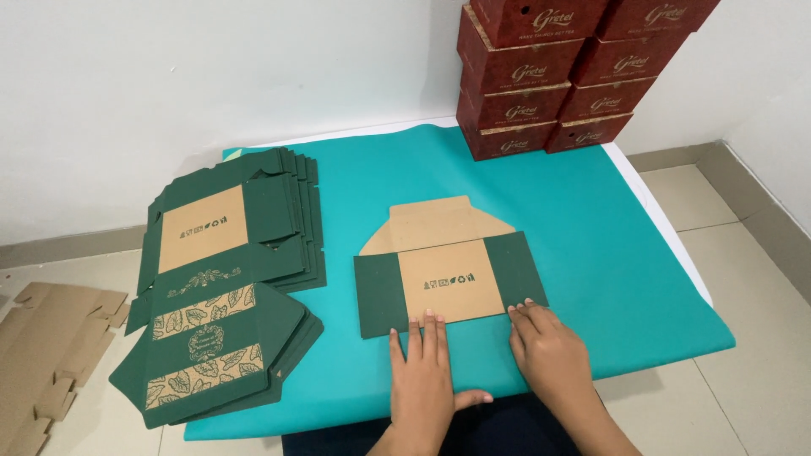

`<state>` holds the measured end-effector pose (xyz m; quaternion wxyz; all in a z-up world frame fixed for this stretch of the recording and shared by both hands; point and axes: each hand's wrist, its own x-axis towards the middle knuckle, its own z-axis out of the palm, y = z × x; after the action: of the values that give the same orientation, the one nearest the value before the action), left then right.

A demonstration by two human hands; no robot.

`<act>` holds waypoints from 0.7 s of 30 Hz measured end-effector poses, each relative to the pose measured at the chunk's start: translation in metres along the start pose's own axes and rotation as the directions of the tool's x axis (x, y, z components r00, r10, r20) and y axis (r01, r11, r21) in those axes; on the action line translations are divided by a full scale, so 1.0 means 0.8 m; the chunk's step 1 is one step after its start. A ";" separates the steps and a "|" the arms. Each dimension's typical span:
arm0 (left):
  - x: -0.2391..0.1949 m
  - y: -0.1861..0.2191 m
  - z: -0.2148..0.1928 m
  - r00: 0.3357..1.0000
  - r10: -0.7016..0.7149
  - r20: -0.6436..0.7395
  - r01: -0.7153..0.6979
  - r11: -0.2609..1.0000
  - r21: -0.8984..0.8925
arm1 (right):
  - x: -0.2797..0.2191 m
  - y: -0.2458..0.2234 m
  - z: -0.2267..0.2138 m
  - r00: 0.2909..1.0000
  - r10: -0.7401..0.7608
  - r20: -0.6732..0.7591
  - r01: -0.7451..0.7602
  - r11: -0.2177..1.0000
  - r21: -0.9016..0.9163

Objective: Assembling a cardboard box by folding a flat template along pre-scored lines and tucking in the flaps.

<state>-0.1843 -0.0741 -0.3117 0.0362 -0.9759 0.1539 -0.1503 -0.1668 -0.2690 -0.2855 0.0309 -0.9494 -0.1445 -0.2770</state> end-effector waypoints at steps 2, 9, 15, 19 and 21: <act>-0.001 0.001 0.005 1.000 -0.006 -0.011 0.006 1.000 0.000 | 0.002 -0.002 -0.005 1.000 0.018 0.014 -0.019 0.999 0.026; -0.007 0.001 0.017 0.997 -0.012 -0.081 0.013 1.000 0.015 | -0.003 -0.004 -0.006 0.997 0.064 0.043 -0.066 0.996 0.062; -0.004 -0.002 0.003 1.000 0.004 -0.013 -0.003 1.000 0.013 | 0.001 -0.006 -0.009 0.998 0.066 -0.015 -0.064 0.993 0.095; -0.003 -0.002 0.000 1.000 -0.001 -0.012 0.001 1.000 0.027 | 0.005 -0.007 -0.011 0.998 0.066 -0.018 -0.064 0.993 0.099; -0.002 -0.003 -0.003 1.000 0.010 -0.028 -0.008 0.999 0.047 | 0.008 -0.006 -0.012 0.995 0.095 0.027 -0.098 0.981 0.169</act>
<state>-0.1855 -0.0711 -0.3095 0.0576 -0.9718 0.1553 -0.1676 -0.1683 -0.2639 -0.2742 0.1241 -0.9518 -0.1216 -0.2528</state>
